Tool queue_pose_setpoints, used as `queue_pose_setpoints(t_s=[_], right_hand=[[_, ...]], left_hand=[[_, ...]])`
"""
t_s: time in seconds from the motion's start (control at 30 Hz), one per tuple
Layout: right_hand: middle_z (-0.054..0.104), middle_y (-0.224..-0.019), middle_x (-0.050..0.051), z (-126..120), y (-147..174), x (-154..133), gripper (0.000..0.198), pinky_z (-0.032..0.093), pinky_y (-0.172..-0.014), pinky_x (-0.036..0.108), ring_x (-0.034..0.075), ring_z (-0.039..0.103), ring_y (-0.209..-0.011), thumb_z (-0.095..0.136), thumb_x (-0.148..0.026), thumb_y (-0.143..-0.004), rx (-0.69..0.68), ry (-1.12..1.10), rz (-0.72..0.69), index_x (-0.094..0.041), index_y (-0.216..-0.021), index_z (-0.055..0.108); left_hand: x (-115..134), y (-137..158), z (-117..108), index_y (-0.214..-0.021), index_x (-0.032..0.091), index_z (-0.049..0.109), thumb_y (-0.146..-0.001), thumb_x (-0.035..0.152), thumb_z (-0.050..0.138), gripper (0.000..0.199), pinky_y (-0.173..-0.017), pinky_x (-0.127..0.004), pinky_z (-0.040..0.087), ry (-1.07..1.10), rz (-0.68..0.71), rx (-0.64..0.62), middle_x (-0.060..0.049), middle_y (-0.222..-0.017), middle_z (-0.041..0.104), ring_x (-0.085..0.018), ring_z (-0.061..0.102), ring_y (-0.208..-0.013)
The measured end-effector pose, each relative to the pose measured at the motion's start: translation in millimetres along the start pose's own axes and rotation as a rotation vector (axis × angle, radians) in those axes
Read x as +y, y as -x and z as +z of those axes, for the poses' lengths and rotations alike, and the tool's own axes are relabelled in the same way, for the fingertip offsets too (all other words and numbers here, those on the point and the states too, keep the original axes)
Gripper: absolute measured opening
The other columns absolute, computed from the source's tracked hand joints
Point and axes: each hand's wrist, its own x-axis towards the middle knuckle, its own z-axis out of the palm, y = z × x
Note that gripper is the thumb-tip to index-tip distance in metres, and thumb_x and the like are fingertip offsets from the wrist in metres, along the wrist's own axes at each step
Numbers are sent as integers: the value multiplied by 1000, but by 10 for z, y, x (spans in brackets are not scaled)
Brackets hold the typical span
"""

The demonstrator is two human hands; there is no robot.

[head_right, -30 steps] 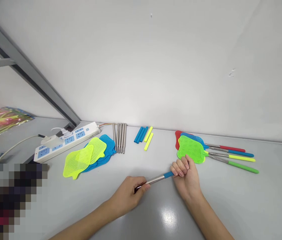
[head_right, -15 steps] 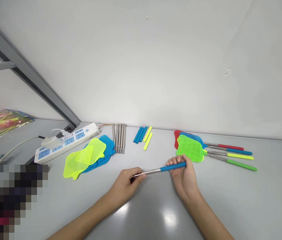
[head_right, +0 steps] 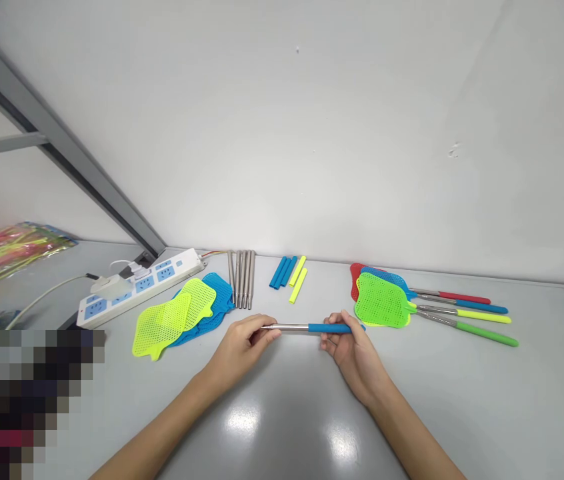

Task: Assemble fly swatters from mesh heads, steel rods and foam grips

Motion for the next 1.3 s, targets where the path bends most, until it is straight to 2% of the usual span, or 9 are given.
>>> queue_pose_setpoints(t_s=[0.23, 0.43, 0.6, 0.73, 0.87, 0.97, 1.13, 1.3], right_hand=[[52, -78, 3, 3, 20, 41, 24, 42, -68, 30, 15, 50, -67, 48, -39, -75, -50, 89, 72, -17, -76, 58], [54, -82, 3, -45, -17, 73, 23, 41, -74, 32, 16, 53, -72, 48, -35, -76, 13, 53, 67, -16, -75, 60], [55, -82, 4, -67, -41, 85, 21, 42, -76, 33, 17, 54, -73, 50, -34, -75, 57, 23, 67, -16, -74, 61], [56, -83, 4, -68, -36, 87, 21, 43, -76, 33, 17, 54, -73, 51, -34, -75, 53, 16, 69, -16, -74, 61], [55, -82, 4, -78, -48, 96, 22, 43, -75, 32, 17, 54, -73, 49, -34, -76, 41, 18, 73, -15, -75, 61], [55, -82, 4, -84, -55, 95, 23, 42, -75, 32, 17, 54, -73, 48, -34, -77, 34, 21, 82, -15, -76, 60], [54, -83, 4, -71, -47, 75, 23, 42, -75, 32, 16, 53, -73, 47, -34, -78, 29, 31, 93, -15, -76, 60], [54, -83, 4, -54, -48, 58, 24, 41, -76, 32, 16, 53, -73, 45, -34, -79, 24, 44, 104, -15, -77, 60]], left_hand=[[-35, 13, 39, -82, 19, 56, -82, 36, 36, 26, -56, -22, 33, -29, 52, -28, 0, -67, 52, -11, 46, -61], [-42, -18, -70, -82, 20, 55, -84, 36, 33, 27, -64, -24, 37, -56, 92, -46, -1, -76, 56, -14, 50, -72], [-105, -79, -255, -82, 19, 54, -85, 33, 30, 28, -71, -26, 38, -142, 59, 82, -3, -81, 55, -15, 51, -79], [-329, -117, -435, -84, 18, 55, -83, 30, 32, 25, -79, -31, 37, -291, 9, 181, -4, -87, 52, -17, 49, -86], [-594, -97, -578, -91, 19, 55, -81, 21, 33, 24, -82, -33, 36, -406, -38, 164, -5, -92, 49, -19, 47, -90], [-701, -61, -621, -93, 21, 55, -78, 16, 36, 25, -82, -34, 37, -438, -54, 81, -5, -95, 49, -19, 46, -91], [-711, -42, -608, -94, 22, 54, -73, 17, 45, 23, -83, -35, 36, -461, -31, 72, -4, -99, 47, -21, 44, -94], [-685, -81, -606, -83, 20, 55, -75, 17, 42, 16, -77, -33, 39, -430, -21, 94, -4, -91, 50, -19, 48, -86]])
